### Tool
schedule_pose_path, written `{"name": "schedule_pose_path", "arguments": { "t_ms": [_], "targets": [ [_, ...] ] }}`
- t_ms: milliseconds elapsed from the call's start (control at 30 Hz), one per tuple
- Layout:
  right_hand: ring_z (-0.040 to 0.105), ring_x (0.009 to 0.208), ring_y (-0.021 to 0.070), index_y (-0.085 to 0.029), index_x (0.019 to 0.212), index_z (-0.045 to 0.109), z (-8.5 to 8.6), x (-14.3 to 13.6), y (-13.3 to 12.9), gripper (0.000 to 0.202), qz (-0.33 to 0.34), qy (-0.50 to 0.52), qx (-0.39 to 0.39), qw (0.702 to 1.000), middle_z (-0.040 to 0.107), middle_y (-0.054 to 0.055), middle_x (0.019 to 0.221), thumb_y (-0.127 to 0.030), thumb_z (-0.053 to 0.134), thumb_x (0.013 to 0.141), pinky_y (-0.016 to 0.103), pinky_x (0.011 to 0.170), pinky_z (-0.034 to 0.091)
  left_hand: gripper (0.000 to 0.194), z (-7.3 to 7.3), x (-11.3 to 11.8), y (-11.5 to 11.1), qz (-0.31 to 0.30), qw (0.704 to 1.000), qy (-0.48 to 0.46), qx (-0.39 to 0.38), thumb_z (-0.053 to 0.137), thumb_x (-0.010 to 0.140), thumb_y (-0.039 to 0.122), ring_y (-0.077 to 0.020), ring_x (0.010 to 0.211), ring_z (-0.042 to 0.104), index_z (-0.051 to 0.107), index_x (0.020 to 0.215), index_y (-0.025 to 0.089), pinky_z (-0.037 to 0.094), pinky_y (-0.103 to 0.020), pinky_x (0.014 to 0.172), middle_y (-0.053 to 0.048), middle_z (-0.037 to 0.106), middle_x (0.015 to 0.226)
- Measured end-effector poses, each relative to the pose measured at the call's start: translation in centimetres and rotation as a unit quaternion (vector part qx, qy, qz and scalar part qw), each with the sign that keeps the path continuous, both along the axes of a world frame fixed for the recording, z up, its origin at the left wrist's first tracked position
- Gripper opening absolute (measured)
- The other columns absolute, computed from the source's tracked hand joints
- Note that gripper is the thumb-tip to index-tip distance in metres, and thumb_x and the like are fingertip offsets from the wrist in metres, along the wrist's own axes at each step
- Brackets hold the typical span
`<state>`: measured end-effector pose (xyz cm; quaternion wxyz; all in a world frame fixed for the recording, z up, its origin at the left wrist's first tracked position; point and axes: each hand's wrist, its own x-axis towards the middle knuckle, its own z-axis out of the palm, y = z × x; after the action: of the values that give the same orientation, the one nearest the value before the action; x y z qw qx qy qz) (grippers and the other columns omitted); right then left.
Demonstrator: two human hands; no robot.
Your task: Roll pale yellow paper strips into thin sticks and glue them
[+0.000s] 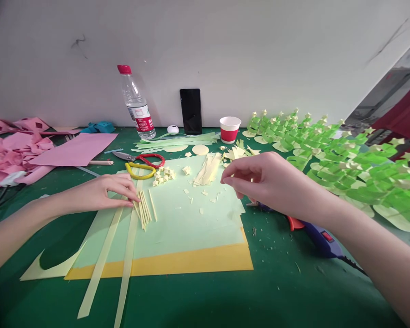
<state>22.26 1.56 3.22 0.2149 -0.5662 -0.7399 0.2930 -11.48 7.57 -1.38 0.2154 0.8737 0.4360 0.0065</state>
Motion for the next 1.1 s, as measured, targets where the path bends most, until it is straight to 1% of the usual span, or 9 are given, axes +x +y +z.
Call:
{"name": "schedule_pose_path", "arguments": {
  "t_ms": [233,333,500,667,733,900,1100],
  "targets": [
    [0.055,0.057,0.0123,-0.019,0.083,0.067,0.2,-0.1,0.0,0.031,0.003,-0.005,-0.013,1.000,0.060,0.002,0.064,-0.046,0.051,0.083,0.027,0.054,0.039,0.018,0.3,0.9,-0.2,0.002,1.000,0.007,-0.011,0.061,0.084,0.020,-0.0186,0.087,0.057,0.079,0.087,0.026,0.045,-0.027,0.077,0.000,0.070,0.084],
    [0.056,0.058,0.0128,-0.019,0.085,0.068,0.2,0.0,0.0,0.032,0.005,-0.005,-0.013,1.000,0.062,0.003,0.066,-0.046,0.051,0.083,0.028,0.055,0.040,0.018,0.2,1.1,0.0,0.002,1.000,0.006,-0.017,0.062,0.083,0.024,-0.0188,0.087,0.057,0.079,0.083,0.027,0.045,-0.028,0.078,-0.001,0.070,0.084],
    [0.055,0.057,0.0119,-0.020,0.083,0.068,0.1,0.1,0.0,0.029,0.009,-0.006,-0.014,1.000,0.060,0.001,0.064,-0.044,0.052,0.083,0.027,0.054,0.040,0.016,-0.2,1.2,0.5,0.004,1.000,0.005,-0.030,0.064,0.081,0.034,-0.0210,0.086,0.058,0.080,0.079,0.029,0.045,-0.029,0.077,-0.003,0.072,0.083],
    [0.055,0.057,0.0124,-0.022,0.081,0.068,0.1,0.1,0.0,0.028,0.009,-0.005,-0.010,1.000,0.061,0.000,0.064,-0.046,0.053,0.083,0.027,0.054,0.039,0.018,-0.2,1.5,0.5,0.008,0.999,0.004,-0.037,0.063,0.080,0.032,-0.0212,0.085,0.060,0.080,0.078,0.027,0.047,-0.028,0.075,-0.004,0.072,0.083],
    [0.054,0.056,0.0120,-0.023,0.081,0.067,0.1,0.1,0.0,0.027,0.010,-0.007,-0.011,1.000,0.060,0.000,0.063,-0.045,0.052,0.084,0.026,0.054,0.039,0.019,-0.1,1.7,0.4,0.011,0.999,0.004,-0.039,0.061,0.080,0.032,-0.0212,0.084,0.061,0.079,0.080,0.026,0.048,-0.029,0.075,-0.005,0.072,0.084],
    [0.053,0.055,0.0121,-0.020,0.082,0.068,0.1,0.1,0.0,0.029,0.011,-0.008,-0.014,1.000,0.061,0.001,0.063,-0.044,0.052,0.083,0.027,0.054,0.039,0.022,-0.2,2.1,0.5,0.017,0.999,0.007,-0.043,0.060,0.081,0.032,-0.0210,0.084,0.064,0.078,0.093,0.027,0.050,-0.029,0.073,-0.003,0.074,0.085],
    [0.054,0.057,0.0110,-0.020,0.083,0.067,0.3,0.0,-0.1,0.028,0.012,-0.018,-0.014,1.000,0.060,0.001,0.065,-0.044,0.052,0.085,0.026,0.054,0.038,0.022,-0.3,2.4,0.6,0.015,0.999,0.008,-0.039,0.059,0.081,0.031,-0.0203,0.082,0.064,0.079,0.089,0.027,0.049,-0.029,0.071,-0.003,0.073,0.082]
  ]
}}
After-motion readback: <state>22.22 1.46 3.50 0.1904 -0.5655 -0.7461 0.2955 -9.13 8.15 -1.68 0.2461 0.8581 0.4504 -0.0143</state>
